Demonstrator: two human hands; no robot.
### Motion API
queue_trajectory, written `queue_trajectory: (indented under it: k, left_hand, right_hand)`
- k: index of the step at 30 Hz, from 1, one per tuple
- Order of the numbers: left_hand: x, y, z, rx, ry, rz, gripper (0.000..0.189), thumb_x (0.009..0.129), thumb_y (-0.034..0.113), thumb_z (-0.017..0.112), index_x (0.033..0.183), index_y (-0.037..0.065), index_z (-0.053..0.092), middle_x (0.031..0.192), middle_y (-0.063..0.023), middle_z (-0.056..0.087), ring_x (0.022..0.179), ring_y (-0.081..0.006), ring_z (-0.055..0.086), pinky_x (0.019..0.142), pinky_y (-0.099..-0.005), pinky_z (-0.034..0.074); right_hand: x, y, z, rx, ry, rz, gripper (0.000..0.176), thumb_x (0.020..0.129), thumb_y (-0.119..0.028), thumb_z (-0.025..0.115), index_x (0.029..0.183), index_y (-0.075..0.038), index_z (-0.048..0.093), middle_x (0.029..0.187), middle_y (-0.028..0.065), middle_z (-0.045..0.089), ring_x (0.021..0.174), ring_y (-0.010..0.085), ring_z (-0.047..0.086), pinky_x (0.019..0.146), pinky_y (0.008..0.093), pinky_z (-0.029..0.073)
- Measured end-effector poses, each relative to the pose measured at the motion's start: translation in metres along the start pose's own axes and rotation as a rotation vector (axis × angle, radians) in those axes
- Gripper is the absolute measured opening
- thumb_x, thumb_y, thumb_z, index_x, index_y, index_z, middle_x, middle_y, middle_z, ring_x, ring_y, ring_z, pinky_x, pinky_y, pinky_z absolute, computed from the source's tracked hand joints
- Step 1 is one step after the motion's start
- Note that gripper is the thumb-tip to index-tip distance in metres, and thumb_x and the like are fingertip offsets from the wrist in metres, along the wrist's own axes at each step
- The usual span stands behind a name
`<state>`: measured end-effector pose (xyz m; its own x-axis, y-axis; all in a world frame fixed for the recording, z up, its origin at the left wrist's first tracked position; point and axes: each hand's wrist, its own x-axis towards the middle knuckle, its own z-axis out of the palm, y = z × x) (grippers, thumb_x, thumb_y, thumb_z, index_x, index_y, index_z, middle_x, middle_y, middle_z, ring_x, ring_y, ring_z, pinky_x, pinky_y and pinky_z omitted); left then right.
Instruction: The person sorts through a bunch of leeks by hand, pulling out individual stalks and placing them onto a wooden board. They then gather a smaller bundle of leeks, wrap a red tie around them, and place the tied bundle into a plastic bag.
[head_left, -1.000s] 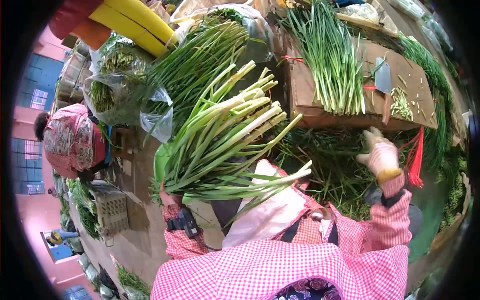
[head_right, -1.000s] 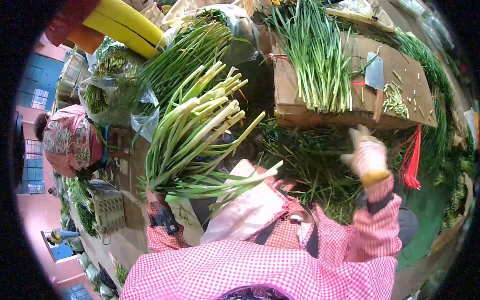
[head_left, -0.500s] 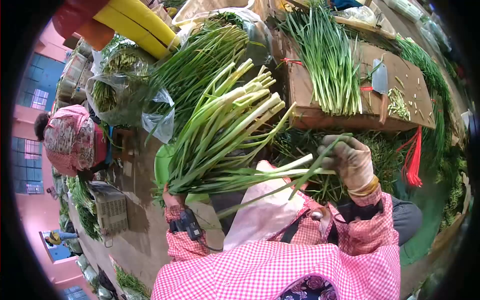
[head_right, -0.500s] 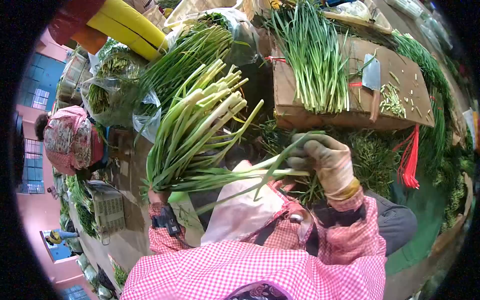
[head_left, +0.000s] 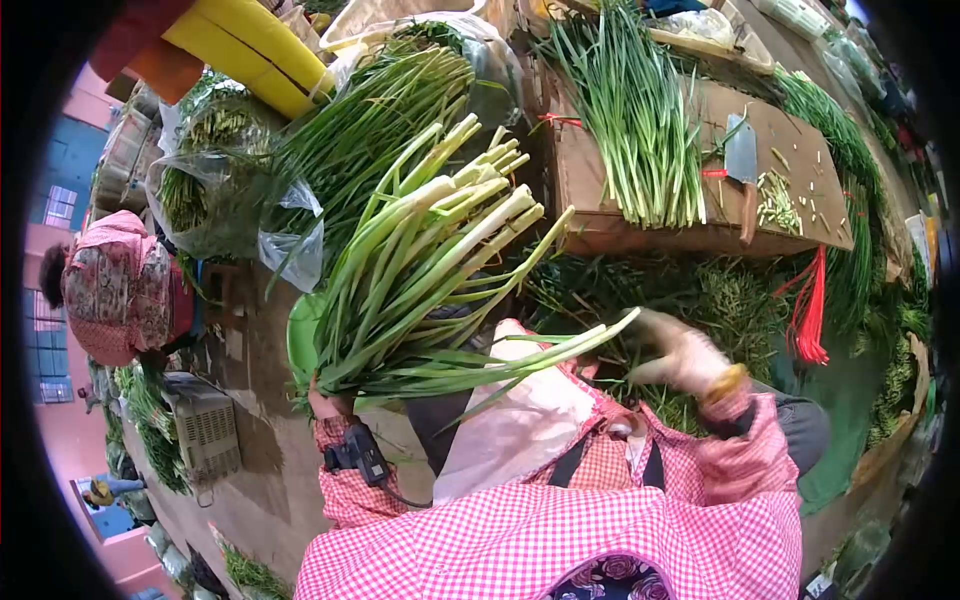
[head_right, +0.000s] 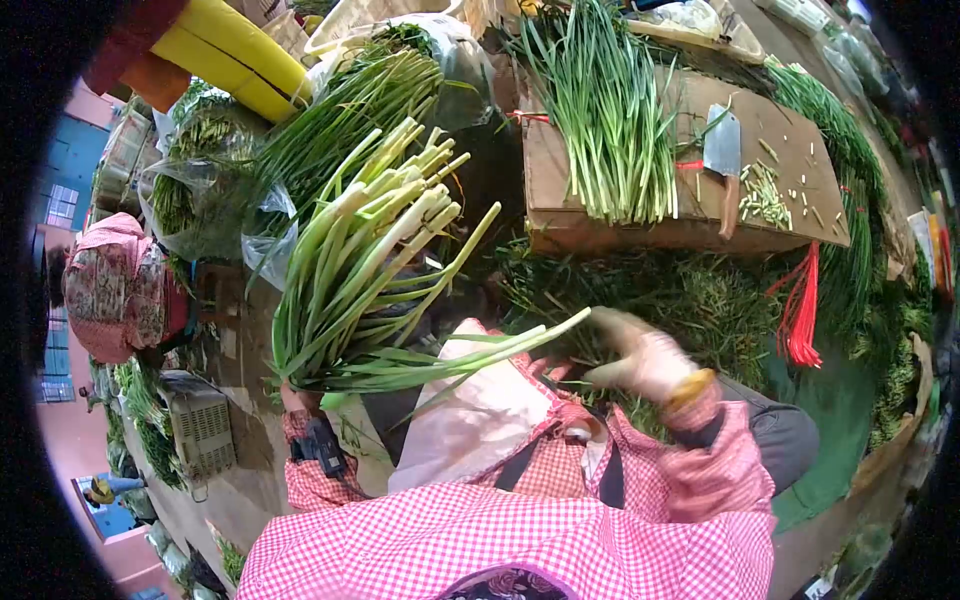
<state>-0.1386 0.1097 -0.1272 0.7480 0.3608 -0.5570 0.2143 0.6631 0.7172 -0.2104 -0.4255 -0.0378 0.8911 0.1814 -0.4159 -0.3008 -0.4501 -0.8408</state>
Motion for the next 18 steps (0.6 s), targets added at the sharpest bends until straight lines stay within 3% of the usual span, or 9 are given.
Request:
queue_trajectory:
  k: [2,4,6,8,12,13,14,16,18]
  left_hand:
    - [0.014,-0.002,-0.029,0.365,-0.169,0.146,0.042,0.088,0.031,0.037,0.118,0.003,0.05,0.12,-0.0178,0.05,0.11,-0.0364,0.046,0.097,-0.0524,0.033]
    - [0.029,0.003,-0.045,0.727,-0.341,0.316,0.041,0.088,0.03,0.038,0.117,0.004,0.051,0.119,-0.0175,0.051,0.109,-0.0356,0.048,0.096,-0.0512,0.035]
    - [0.022,0.021,-0.033,0.582,-0.289,0.292,0.039,0.087,0.028,0.039,0.115,0.004,0.052,0.116,-0.017,0.053,0.106,-0.0347,0.05,0.094,-0.0499,0.037]
    - [0.007,0.03,-0.01,-0.075,-0.079,0.039,0.036,0.087,0.027,0.041,0.111,0.003,0.054,0.112,-0.0162,0.056,0.103,-0.0336,0.052,0.092,-0.0487,0.04]
    - [0.005,0.044,0.004,-0.158,-0.104,0.104,0.029,0.087,0.027,0.044,0.098,0.003,0.057,0.097,-0.013,0.061,0.092,-0.0301,0.057,0.084,-0.0458,0.046]
    - [0.008,0.039,-0.002,0.162,-0.163,0.334,0.028,0.087,0.027,0.045,0.096,0.003,0.058,0.096,-0.0124,0.061,0.091,-0.0286,0.057,0.083,-0.0446,0.046]
    - [0.007,0.038,0.001,0.118,-0.105,0.329,0.028,0.087,0.026,0.045,0.097,0.003,0.057,0.096,-0.0122,0.061,0.091,-0.0281,0.057,0.083,-0.0443,0.046]
    - [0.01,0.042,0.013,0.045,-0.008,0.313,0.028,0.087,0.026,0.044,0.097,0.003,0.056,0.097,-0.0118,0.06,0.091,-0.0272,0.057,0.083,-0.0437,0.046]
    - [0.007,0.041,0.011,0.121,-0.102,0.358,0.027,0.088,0.024,0.042,0.098,0.002,0.056,0.099,-0.0115,0.059,0.091,-0.0259,0.057,0.084,-0.0424,0.047]
  right_hand:
    - [0.012,-0.056,0.041,0.72,-0.27,0.129,0.08,0.06,-0.004,0.071,0.132,-0.002,0.035,0.111,0.0086,0.056,0.09,0.0142,0.055,0.076,0.0262,0.045]
    - [0.021,-0.101,0.058,0.988,-0.209,0.024,0.081,0.061,-0.003,0.072,0.132,-0.002,0.034,0.099,0.0055,0.059,0.076,0.0092,0.055,0.061,0.02,0.044]
    - [0.028,-0.097,0.057,0.785,-0.326,-0.05,0.057,0.068,-0.008,0.07,0.121,-0.001,0.049,0.085,0.0062,0.063,0.065,0.0049,0.056,0.052,0.0183,0.043]
    - [0.012,-0.093,0.043,0.603,-0.251,0.057,0.039,0.075,-0.01,0.065,0.112,0.0,0.056,0.079,0.0068,0.063,0.061,0.007,0.057,0.05,0.0185,0.043]
    - [-0.023,-0.033,-0.031,0.834,0.332,-0.138,0.027,0.074,-0.013,0.059,0.098,-0.001,0.062,0.077,0.0056,0.064,0.063,0.0101,0.057,0.054,0.021,0.045]
    - [-0.024,-0.019,-0.051,0.504,0.332,-0.031,0.032,0.072,-0.016,0.061,0.1,-0.001,0.061,0.08,0.0073,0.064,0.068,0.0143,0.059,0.06,0.0248,0.047]
    - [-0.022,-0.023,-0.061,0.175,0.33,0.069,0.037,0.07,-0.019,0.064,0.101,-0.001,0.059,0.083,0.009,0.064,0.073,0.0185,0.06,0.066,0.0287,0.048]
    - [-0.019,-0.027,-0.047,-1.279,0.508,-0.14,0.04,0.067,-0.021,0.067,0.101,-0.003,0.059,0.096,0.0134,0.062,0.089,0.0269,0.059,0.079,0.0343,0.046]
    - [-0.002,-0.063,-0.029,-0.625,0.419,-0.353,0.041,0.067,-0.02,0.067,0.104,-0.007,0.058,0.113,0.0129,0.056,0.101,0.0294,0.054,0.085,0.0382,0.044]
